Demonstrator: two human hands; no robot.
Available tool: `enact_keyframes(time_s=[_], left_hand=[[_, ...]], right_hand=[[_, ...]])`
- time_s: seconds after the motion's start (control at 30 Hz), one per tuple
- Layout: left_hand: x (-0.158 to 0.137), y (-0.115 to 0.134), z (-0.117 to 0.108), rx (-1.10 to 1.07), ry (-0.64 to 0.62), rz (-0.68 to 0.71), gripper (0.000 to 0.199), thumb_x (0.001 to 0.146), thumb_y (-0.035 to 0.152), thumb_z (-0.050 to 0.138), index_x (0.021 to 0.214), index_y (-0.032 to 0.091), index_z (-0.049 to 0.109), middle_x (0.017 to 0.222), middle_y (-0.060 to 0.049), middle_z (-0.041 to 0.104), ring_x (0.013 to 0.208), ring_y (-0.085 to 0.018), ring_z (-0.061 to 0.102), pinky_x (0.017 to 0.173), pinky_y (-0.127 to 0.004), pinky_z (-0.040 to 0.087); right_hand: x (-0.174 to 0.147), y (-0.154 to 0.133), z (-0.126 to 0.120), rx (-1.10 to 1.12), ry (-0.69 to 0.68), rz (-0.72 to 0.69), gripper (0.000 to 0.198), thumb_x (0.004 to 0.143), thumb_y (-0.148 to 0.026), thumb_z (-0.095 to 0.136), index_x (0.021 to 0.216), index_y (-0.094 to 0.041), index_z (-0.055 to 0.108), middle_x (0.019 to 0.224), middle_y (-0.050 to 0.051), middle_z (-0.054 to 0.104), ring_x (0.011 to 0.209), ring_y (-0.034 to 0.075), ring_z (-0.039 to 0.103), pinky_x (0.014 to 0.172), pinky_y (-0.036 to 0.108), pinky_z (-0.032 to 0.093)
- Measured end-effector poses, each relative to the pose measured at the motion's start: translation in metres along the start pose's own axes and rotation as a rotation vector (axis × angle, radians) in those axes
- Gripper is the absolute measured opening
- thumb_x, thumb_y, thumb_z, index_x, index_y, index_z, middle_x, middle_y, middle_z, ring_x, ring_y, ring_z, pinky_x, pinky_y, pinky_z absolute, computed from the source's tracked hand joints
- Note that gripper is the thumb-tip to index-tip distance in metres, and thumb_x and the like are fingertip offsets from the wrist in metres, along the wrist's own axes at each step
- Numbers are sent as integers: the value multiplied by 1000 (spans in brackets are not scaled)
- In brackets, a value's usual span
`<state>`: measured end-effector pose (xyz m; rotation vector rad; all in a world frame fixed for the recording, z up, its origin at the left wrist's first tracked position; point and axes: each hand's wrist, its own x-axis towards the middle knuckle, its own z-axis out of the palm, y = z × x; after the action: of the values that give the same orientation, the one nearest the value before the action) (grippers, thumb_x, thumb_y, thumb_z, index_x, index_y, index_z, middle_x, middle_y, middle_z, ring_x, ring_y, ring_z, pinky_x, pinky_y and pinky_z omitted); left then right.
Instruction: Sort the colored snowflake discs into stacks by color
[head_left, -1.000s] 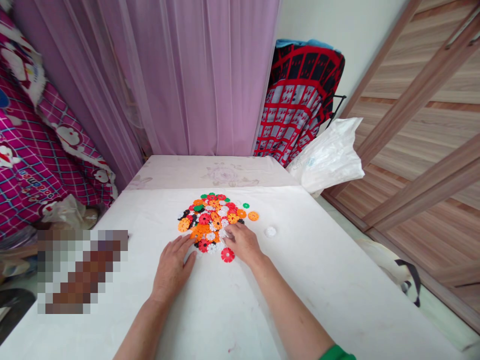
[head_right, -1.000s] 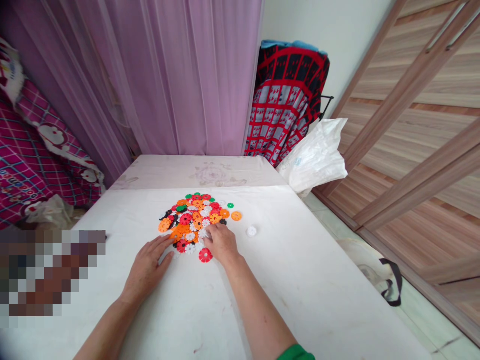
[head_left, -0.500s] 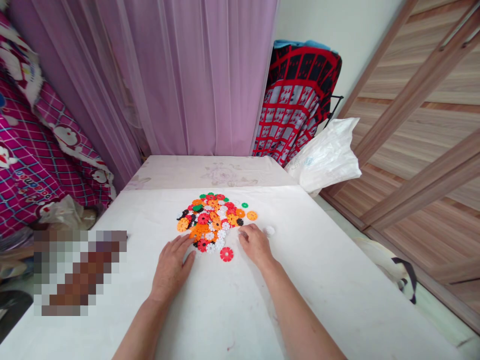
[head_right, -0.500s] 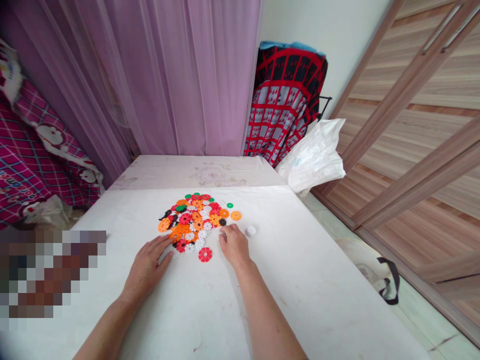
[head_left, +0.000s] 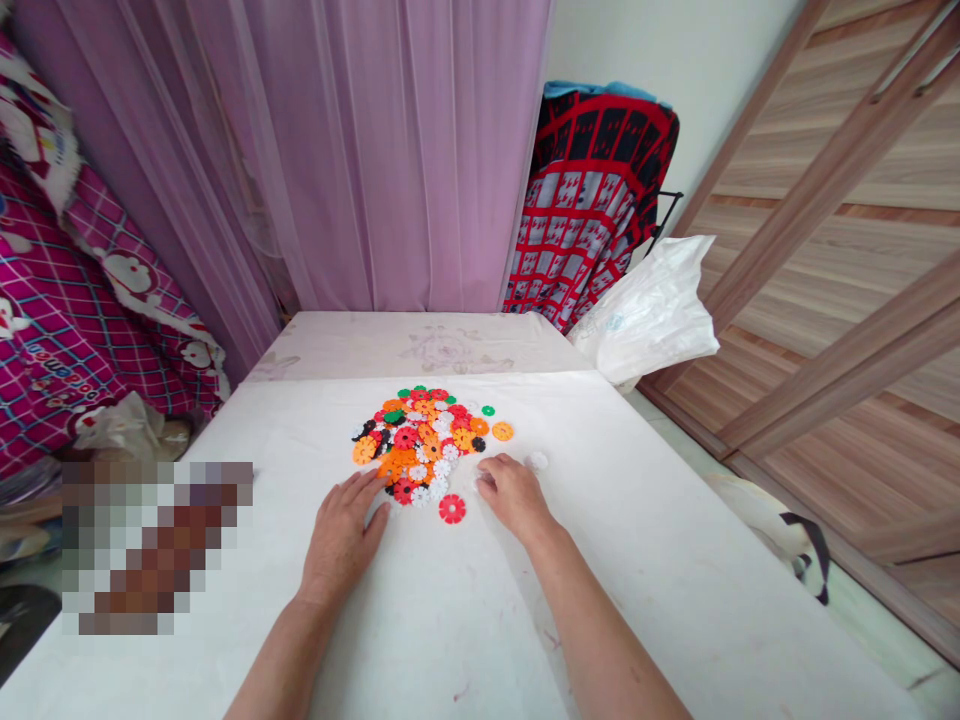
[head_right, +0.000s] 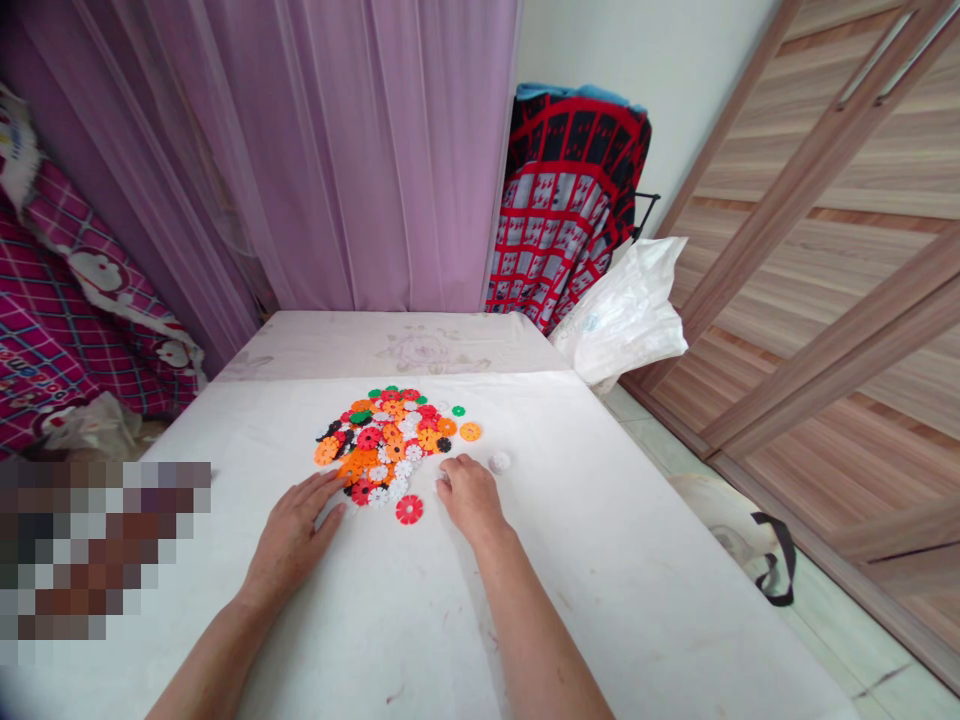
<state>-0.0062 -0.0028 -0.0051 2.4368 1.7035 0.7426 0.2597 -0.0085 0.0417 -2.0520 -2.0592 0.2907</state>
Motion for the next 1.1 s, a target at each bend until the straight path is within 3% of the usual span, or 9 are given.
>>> enact_keyframes(time_s=[0.13, 0.47, 0.63, 0.77, 1.1], left_hand=[[0, 1, -1, 1, -13, 0, 42, 91, 38, 40, 124, 23, 61, 133, -7, 60, 126, -28, 52, 106, -52, 39], [0, 1, -1, 3, -7, 0, 42, 91, 39, 39, 122, 22, 62, 132, -8, 61, 126, -28, 52, 107, -53, 38], [0, 1, -1, 8, -19, -15, 42, 90, 39, 39, 122, 23, 62, 133, -7, 60, 126, -28, 52, 107, -53, 38], [0, 1, -1, 4, -26, -15, 43, 90, 39, 39, 123, 23, 61, 134, -7, 60, 127, -28, 51, 107, -53, 38], [0, 0, 0, 6, 3, 2, 41, 90, 39, 41, 122, 25, 62, 131, -7, 61, 125, -28, 52, 106, -51, 39]], right_hand=[[-7, 0, -1, 39, 2, -62, 20, 82, -26, 60, 100, -23, 67, 104, 5, 64, 100, 19, 57, 84, 27, 40], [-11, -2, -3, -38, -7, -81, 23, 83, -17, 53, 100, -23, 66, 101, 6, 64, 97, 19, 57, 80, 27, 39], [-9, 0, 3, -9, 1, -43, 28, 81, -21, 55, 107, -25, 64, 104, 5, 63, 96, 18, 58, 78, 26, 39], [-7, 1, 5, 0, -7, -23, 23, 80, -24, 56, 100, -24, 67, 100, 4, 64, 93, 18, 59, 75, 26, 40], [-8, 21, -10, 255, 205, -6, 21, 75, -25, 59, 95, -24, 67, 94, 1, 65, 71, 12, 58, 71, 25, 43]])
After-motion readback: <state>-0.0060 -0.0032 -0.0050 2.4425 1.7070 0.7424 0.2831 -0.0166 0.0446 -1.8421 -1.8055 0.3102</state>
